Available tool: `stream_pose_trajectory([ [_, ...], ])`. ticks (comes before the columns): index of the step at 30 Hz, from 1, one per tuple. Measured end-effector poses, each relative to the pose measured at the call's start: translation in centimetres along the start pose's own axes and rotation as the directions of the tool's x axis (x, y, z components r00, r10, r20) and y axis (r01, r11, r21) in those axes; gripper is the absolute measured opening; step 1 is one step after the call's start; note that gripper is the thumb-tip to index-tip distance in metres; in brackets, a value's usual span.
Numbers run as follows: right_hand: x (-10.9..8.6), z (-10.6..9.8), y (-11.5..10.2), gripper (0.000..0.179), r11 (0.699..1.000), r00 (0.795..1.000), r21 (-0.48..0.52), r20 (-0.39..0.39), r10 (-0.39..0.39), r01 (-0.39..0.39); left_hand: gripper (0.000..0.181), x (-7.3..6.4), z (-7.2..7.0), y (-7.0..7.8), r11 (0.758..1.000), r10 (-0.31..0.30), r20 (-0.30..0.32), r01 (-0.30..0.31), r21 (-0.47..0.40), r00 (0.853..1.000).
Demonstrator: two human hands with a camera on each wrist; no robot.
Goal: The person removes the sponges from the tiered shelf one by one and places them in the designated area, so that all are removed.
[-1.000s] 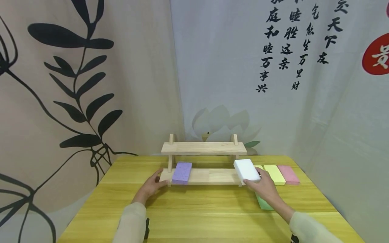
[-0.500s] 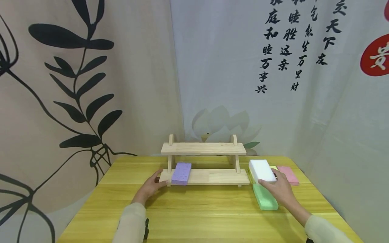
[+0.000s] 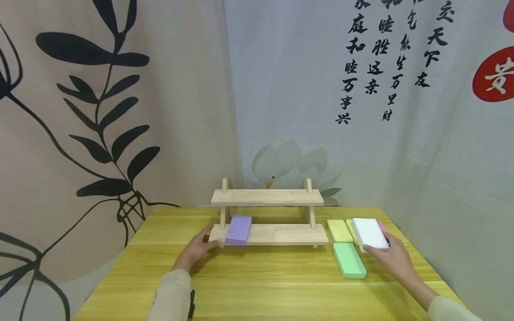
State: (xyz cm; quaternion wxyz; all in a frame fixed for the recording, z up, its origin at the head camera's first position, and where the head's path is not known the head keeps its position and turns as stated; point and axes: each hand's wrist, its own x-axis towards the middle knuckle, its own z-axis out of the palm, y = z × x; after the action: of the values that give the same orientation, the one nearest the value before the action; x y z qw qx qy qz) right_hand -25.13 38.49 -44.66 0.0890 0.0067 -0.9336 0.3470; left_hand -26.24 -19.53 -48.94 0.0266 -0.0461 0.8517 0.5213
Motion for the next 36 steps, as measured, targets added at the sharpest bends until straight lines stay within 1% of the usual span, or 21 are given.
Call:
stream_pose_trajectory([
  [8, -0.9, -0.4, 2.0, 0.101, 1.0, 0.999, 0.012, 0.037, -0.015, 0.014, 0.081, 0.0, -0.2, -0.3, 1.0, -0.005, -0.002, 0.005, 0.008, 1.0],
  [12, -1.0, -0.2, 2.8, 0.099, 1.0, 0.999, -0.006, 0.044, -0.02, 0.021, 0.081, -0.1, -0.2, -0.2, 1.0, -0.008, -0.005, 0.008, 0.007, 1.0],
  [16, -1.1, -0.1, 3.6, 0.1, 0.999, 0.997, -0.031, 0.075, -0.007, 0.009, 0.081, -0.1, -0.3, -0.3, 1.0, -0.009, -0.007, 0.009, 0.009, 1.0],
  [19, -1.1, 0.1, 4.2, 0.099, 0.999, 0.996, -0.036, 0.084, -0.019, 0.022, 0.081, -0.1, -0.2, -0.3, 1.0, -0.009, -0.005, 0.009, 0.0, 1.0],
  [21, -1.2, 0.2, 4.5, 0.096, 0.998, 0.996, -0.045, 0.08, -0.043, 0.046, 0.081, -0.1, -0.2, -0.2, 1.0, -0.009, -0.002, 0.009, -0.003, 1.0],
  [24, -1.2, 0.3, 5.0, 0.091, 0.996, 0.995, -0.054, 0.077, -0.06, 0.065, 0.081, -0.1, -0.2, -0.1, 1.0, -0.008, -0.002, 0.008, 0.005, 1.0],
  [26, -1.3, 0.4, 5.2, 0.089, 0.996, 0.995, -0.066, 0.083, -0.056, 0.062, 0.082, -0.2, -0.2, 0.0, 1.0, -0.006, -0.001, 0.006, 0.007, 1.0],
  [32, -1.4, 0.8, 5.5, 0.089, 0.996, 0.994, -0.083, 0.104, -0.034, 0.043, 0.082, -0.3, -0.2, 0.1, 1.0, -0.005, 0.0, 0.005, 0.001, 1.0],
  [36, -1.5, 0.8, 5.4, 0.09, 0.996, 0.993, -0.08, 0.116, -0.026, 0.036, 0.082, -0.2, -0.2, 0.1, 1.0, -0.007, 0.003, 0.007, -0.006, 1.0],
])
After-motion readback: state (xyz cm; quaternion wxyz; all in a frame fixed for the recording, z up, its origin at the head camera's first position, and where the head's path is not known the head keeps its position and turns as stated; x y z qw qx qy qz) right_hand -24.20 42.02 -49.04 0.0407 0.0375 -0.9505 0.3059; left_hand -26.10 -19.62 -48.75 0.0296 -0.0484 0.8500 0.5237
